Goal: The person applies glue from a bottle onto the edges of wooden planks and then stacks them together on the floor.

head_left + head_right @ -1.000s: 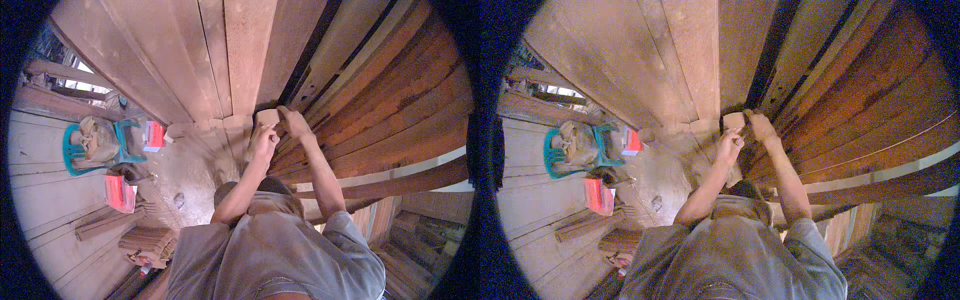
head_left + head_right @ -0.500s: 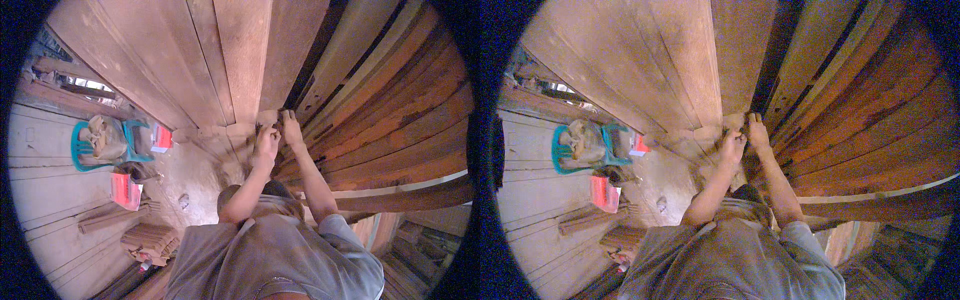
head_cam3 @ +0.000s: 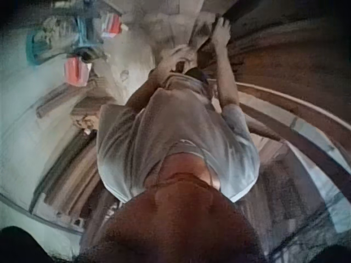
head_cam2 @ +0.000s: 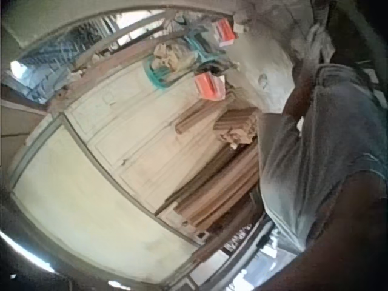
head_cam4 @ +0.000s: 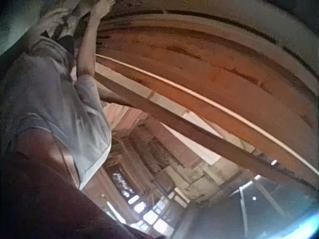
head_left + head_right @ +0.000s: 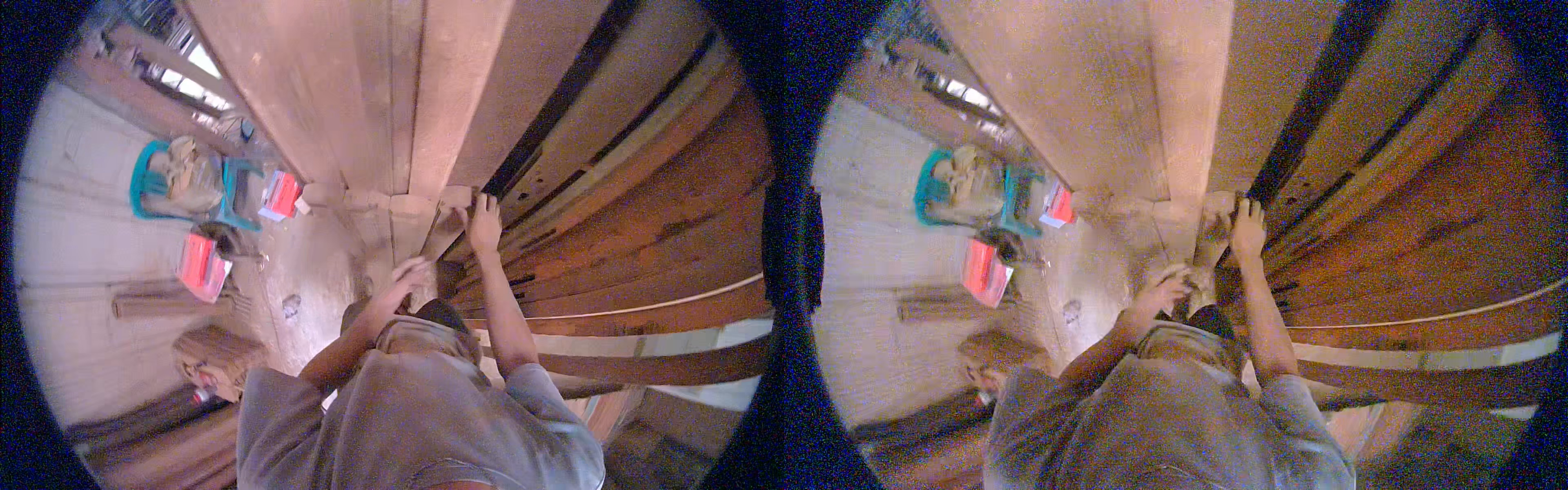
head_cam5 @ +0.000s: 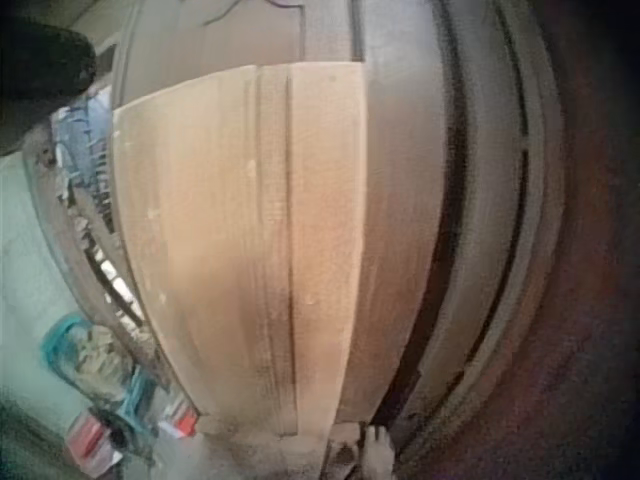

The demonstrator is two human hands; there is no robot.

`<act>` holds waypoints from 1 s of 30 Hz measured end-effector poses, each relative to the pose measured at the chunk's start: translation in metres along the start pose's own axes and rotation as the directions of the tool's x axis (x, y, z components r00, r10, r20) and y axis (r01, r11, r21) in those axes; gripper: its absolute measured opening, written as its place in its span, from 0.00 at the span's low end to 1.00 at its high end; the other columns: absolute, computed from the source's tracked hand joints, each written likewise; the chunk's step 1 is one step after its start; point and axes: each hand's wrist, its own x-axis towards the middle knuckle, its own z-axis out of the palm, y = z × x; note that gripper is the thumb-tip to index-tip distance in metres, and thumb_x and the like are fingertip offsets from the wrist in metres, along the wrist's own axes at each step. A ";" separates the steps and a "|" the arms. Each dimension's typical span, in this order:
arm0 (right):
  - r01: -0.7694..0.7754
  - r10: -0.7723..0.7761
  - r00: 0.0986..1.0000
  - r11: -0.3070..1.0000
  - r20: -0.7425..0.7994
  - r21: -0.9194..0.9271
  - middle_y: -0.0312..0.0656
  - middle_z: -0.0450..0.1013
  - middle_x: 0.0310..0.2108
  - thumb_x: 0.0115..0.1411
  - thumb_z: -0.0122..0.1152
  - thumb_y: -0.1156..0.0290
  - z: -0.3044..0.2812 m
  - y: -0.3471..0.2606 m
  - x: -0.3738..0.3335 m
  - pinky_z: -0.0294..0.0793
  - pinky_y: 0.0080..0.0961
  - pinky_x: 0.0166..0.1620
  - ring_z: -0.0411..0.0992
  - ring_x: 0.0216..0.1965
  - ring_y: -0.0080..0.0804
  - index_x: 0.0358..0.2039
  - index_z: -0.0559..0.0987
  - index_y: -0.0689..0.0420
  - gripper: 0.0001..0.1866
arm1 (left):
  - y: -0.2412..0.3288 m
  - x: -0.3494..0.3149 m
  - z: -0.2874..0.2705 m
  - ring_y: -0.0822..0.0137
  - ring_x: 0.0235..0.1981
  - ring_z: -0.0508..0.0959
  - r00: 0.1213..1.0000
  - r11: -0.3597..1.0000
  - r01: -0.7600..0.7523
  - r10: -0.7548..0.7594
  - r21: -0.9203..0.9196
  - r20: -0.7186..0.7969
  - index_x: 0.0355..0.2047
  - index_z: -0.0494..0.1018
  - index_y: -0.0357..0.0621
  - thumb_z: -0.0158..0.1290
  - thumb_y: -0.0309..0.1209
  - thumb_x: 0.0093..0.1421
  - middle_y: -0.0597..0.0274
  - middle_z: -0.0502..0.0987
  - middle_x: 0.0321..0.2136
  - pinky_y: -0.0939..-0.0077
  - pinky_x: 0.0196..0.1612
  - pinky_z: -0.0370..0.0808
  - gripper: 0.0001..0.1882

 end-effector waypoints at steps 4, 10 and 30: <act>0.048 -0.047 0.999 0.998 -0.021 0.037 0.57 0.64 0.49 0.53 0.63 0.53 -0.032 -0.029 -0.003 0.66 0.46 0.52 0.63 0.50 0.60 0.53 0.64 0.59 0.33 | -0.071 -0.096 -0.140 0.58 0.41 0.78 0.903 0.999 0.022 0.000 0.048 -0.430 0.57 0.60 0.45 0.49 0.34 0.62 0.55 0.73 0.46 0.68 0.41 0.76 0.24; 0.242 -0.197 0.964 0.931 -0.180 0.274 0.63 0.61 0.50 0.54 0.64 0.59 -0.022 -0.072 -0.045 0.64 0.45 0.54 0.62 0.51 0.61 0.52 0.64 0.66 0.32 | -0.168 -0.285 -0.252 0.61 0.26 0.79 0.164 0.958 -0.241 -0.115 -0.153 -0.980 0.48 0.65 0.45 0.49 0.37 0.61 0.53 0.76 0.36 0.74 0.22 0.73 0.17; 0.610 -0.688 0.677 0.723 0.262 0.324 0.59 0.59 0.52 0.51 0.66 0.67 0.067 -0.175 -0.319 0.67 0.42 0.51 0.63 0.49 0.57 0.53 0.63 0.63 0.32 | -0.252 -0.513 -0.195 0.58 0.39 0.78 0.167 0.992 -0.112 0.077 0.058 -0.983 0.51 0.66 0.35 0.52 0.43 0.60 0.45 0.75 0.42 0.66 0.43 0.75 0.26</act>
